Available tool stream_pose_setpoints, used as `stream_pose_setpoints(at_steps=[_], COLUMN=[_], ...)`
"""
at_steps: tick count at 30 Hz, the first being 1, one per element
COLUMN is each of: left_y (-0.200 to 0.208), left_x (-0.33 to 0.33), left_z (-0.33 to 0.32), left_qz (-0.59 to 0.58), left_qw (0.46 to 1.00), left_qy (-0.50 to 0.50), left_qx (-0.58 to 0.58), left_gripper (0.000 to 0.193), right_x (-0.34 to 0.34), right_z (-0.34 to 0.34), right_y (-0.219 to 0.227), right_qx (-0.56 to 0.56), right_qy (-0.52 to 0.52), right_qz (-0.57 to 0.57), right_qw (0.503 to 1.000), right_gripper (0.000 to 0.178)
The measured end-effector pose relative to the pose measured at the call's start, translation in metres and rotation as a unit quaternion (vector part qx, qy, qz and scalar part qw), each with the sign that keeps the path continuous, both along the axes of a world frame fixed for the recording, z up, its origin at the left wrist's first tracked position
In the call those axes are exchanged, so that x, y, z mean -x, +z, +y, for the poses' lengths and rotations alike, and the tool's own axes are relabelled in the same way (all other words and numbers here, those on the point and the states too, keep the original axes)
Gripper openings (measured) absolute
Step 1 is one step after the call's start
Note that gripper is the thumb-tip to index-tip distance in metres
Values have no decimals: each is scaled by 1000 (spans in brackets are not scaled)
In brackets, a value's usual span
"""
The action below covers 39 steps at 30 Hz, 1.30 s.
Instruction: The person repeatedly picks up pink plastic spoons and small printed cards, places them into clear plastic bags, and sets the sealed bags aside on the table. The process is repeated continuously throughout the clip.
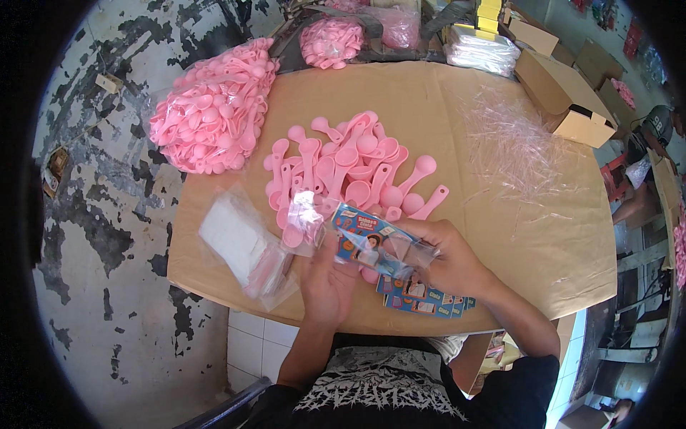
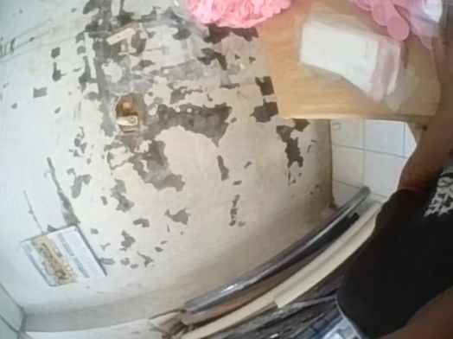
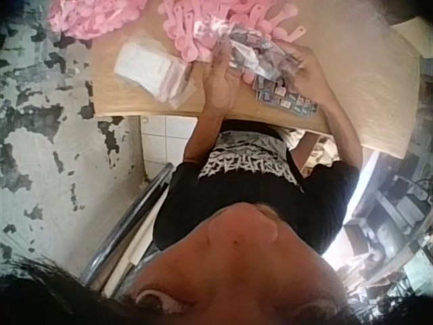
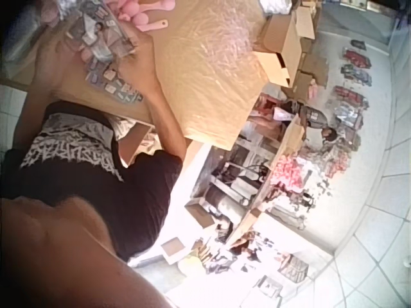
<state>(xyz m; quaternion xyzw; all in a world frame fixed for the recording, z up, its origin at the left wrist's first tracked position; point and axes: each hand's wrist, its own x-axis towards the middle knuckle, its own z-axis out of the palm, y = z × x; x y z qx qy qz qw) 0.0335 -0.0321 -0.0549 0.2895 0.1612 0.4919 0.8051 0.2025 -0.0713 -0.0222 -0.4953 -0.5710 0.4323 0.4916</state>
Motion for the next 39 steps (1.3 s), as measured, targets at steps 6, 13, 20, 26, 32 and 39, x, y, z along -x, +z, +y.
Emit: stream_pose_setpoints(at_steps=[6, 13, 20, 26, 32, 39], left_y=[5, 3, -7, -3, -19, -16], left_x=[3, -2, 18, 25, 31, 31], left_z=[-14, 2, 7, 15, 19, 20], left_qz=[167, -52, 100, 21, 77, 73], left_qw=[949, 967, 949, 957, 944, 946], left_qy=[-102, 65, 109, 192, 165, 121], left_qx=[-248, -243, -278, -218, -273, -291], left_gripper=[53, 45, 45, 40, 44, 47], right_x=[-1, -5, -23, -30, -37, -44], right_z=[-6, -4, -2, 50, 84, 70], right_y=[-22, 1, 8, 17, -10, 17], right_qx=[45, 66, -26, -143, -153, -203], right_qy=[48, 55, 57, -12, 35, 5], right_qz=[84, 249, 35, -428, -519, -444], right_qw=[994, 965, 997, 892, 840, 873], right_gripper=[13, 17, 16, 30, 30, 18])
